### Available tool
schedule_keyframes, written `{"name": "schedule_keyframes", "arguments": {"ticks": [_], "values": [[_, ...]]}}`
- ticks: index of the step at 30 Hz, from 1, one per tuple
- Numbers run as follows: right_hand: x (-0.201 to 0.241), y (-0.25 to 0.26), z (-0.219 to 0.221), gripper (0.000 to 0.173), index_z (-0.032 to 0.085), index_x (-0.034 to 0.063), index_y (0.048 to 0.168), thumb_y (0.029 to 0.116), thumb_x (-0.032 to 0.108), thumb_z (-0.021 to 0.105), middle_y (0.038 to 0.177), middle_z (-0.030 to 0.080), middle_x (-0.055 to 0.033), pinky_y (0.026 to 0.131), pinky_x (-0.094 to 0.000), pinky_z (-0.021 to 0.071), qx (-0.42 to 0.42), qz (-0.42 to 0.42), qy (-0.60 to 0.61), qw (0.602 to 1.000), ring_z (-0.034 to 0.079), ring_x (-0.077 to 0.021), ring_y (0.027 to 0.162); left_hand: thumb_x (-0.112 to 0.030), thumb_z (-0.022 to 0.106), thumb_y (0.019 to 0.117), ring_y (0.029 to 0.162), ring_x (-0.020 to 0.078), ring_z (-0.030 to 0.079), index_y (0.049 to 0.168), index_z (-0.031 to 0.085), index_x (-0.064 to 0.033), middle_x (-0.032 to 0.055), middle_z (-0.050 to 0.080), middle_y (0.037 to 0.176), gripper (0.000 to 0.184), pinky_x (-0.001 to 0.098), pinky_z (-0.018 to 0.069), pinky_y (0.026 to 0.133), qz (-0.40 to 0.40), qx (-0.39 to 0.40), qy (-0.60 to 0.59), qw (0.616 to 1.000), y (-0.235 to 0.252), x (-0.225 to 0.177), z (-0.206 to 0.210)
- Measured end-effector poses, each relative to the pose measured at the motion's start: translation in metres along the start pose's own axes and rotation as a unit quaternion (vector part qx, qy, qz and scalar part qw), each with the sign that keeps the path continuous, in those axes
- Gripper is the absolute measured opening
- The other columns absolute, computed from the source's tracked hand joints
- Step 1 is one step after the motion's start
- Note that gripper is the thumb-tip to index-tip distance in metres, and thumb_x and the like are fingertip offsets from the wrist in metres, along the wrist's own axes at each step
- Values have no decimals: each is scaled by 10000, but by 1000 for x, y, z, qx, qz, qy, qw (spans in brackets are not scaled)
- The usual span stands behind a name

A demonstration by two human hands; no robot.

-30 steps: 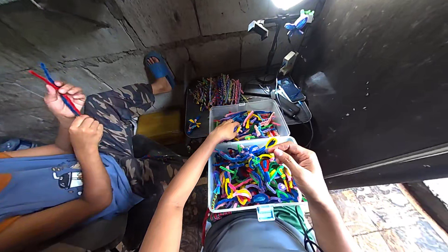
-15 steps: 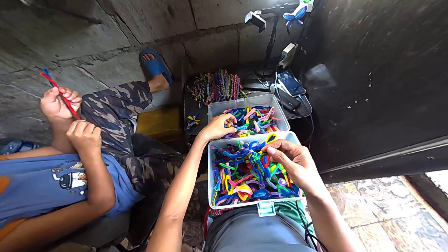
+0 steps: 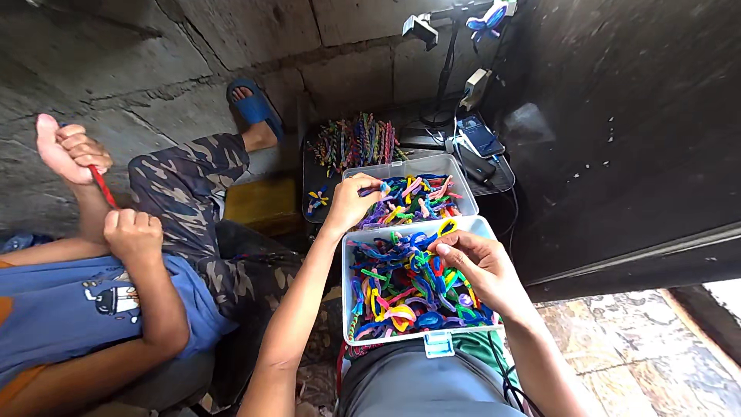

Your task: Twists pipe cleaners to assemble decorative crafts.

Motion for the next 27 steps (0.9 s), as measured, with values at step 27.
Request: {"name": "schedule_keyframes", "arguments": {"ticks": [27], "values": [[-3,-1,9,155,763,197,866,937,110,656,837,715,100,800,-181,546,-56,42,279,958,657,13,813,-13,690,873,922,15,666,1115,748,-25,-4,733,995,249,189,557,842,140,41,-147,978,-72,-83,13]]}}
Point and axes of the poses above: each hand's wrist, its own y-axis towards the middle knuckle, its own z-axis out of the palm, x = y × z, the point moved 1 cm from there along y, towards the middle knuckle
